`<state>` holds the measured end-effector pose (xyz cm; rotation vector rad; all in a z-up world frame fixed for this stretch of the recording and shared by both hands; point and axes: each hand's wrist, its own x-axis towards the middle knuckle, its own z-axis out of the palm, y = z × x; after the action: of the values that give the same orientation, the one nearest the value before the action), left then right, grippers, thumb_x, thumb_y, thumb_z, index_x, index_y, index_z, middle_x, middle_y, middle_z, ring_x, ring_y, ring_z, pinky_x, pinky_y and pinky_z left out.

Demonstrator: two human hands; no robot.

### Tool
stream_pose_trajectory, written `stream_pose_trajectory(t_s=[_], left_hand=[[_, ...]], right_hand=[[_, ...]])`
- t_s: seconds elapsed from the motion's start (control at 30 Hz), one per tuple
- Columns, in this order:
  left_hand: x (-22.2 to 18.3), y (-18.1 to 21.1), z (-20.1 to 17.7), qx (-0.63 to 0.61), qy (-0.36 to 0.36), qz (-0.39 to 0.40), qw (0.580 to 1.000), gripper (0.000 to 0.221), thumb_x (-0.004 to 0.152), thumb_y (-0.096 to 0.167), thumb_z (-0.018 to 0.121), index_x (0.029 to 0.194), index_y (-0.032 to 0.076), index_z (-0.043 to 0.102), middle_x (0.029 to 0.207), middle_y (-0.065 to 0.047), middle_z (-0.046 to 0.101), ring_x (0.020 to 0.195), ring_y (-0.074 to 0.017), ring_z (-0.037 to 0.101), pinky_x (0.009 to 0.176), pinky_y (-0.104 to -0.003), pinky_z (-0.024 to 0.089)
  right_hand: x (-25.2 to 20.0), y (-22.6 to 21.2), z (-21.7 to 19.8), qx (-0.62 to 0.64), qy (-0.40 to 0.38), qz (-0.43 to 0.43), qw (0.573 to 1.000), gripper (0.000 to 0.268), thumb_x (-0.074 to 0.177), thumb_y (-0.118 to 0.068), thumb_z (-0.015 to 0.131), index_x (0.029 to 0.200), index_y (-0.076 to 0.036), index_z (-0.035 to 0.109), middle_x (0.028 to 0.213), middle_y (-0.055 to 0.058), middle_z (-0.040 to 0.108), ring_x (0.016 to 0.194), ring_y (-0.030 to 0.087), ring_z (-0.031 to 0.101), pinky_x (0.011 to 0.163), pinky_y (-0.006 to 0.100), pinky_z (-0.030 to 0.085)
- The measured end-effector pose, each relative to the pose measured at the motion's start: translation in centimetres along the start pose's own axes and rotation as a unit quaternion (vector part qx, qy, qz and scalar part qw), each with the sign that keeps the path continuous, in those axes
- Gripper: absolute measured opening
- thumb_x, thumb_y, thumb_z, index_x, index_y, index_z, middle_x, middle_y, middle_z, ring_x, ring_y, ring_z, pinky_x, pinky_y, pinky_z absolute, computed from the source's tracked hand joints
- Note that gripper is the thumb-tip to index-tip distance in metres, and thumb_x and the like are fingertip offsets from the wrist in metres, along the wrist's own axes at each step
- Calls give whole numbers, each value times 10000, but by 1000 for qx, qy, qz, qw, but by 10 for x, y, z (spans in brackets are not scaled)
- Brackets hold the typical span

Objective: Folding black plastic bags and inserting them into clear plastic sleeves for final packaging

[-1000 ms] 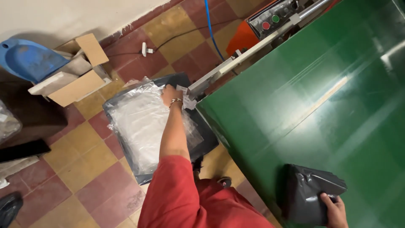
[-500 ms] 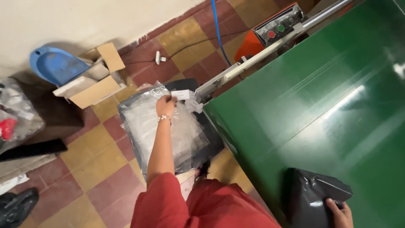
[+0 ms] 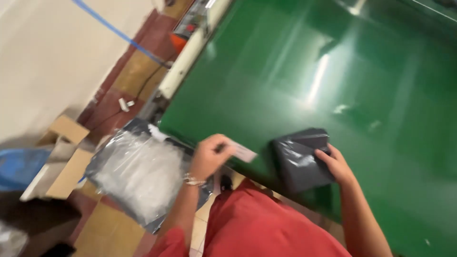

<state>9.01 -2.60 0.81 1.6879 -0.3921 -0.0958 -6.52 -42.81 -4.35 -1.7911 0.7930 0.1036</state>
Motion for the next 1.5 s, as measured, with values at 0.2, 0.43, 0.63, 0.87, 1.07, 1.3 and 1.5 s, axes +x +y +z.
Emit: stream_pose_trajectory(t_s=[0.2,0.43,0.63,0.87,1.07,1.3,1.5], left_hand=[[15,6,166,100,-218,50,970,168,820,221,755,963,137,733,884,-77,746,863,-284,724,757,-388,586],[10,-30,232,319,-165,194,913,110,851,279,635,949,233,616,790,26,573,782,-196,645,752,-340,552],[8,-12,231,354,-120,225,900,519,738,270,781,1186,160,542,970,-33,552,914,-250,637,752,-360,589],[-37,-20,150,213,69,155,962,216,887,260,702,1067,171,622,819,29,558,739,-183,631,687,-305,556],[-107,-84,27,247,190,-44,949,66,877,170,651,941,168,634,878,-9,665,696,-202,643,664,-341,507],[-171,-219,-91,432,123,-294,844,210,823,241,645,1033,226,641,1085,-68,619,995,-350,591,732,-519,545],[-175,-244,-120,412,45,-461,784,455,784,463,789,1120,242,576,1228,-45,528,1187,-319,454,859,-516,510]], right_hand=[[4,0,5,51,-19,-15,998,423,893,-213,739,1282,-67,656,1107,153,652,1001,260,612,841,439,543],[9,8,4,56,-39,-21,997,452,825,-268,811,1199,-55,673,974,140,652,870,244,631,693,406,555],[-14,-41,10,24,-38,14,999,489,655,-237,933,1045,-42,713,900,134,686,841,252,645,697,403,540],[-1,-27,6,4,-53,55,997,581,745,-275,894,1182,18,648,984,226,653,927,335,619,797,460,505],[7,-20,0,-5,-37,90,995,464,824,-201,744,1239,-27,633,1026,155,677,865,259,617,719,390,487],[19,-8,-8,-43,-40,110,992,461,878,-225,716,1274,-12,613,1027,199,666,847,328,620,711,441,484],[13,-11,-6,-59,-22,109,992,394,926,-228,702,1257,-30,621,982,187,659,793,319,611,647,464,492]])
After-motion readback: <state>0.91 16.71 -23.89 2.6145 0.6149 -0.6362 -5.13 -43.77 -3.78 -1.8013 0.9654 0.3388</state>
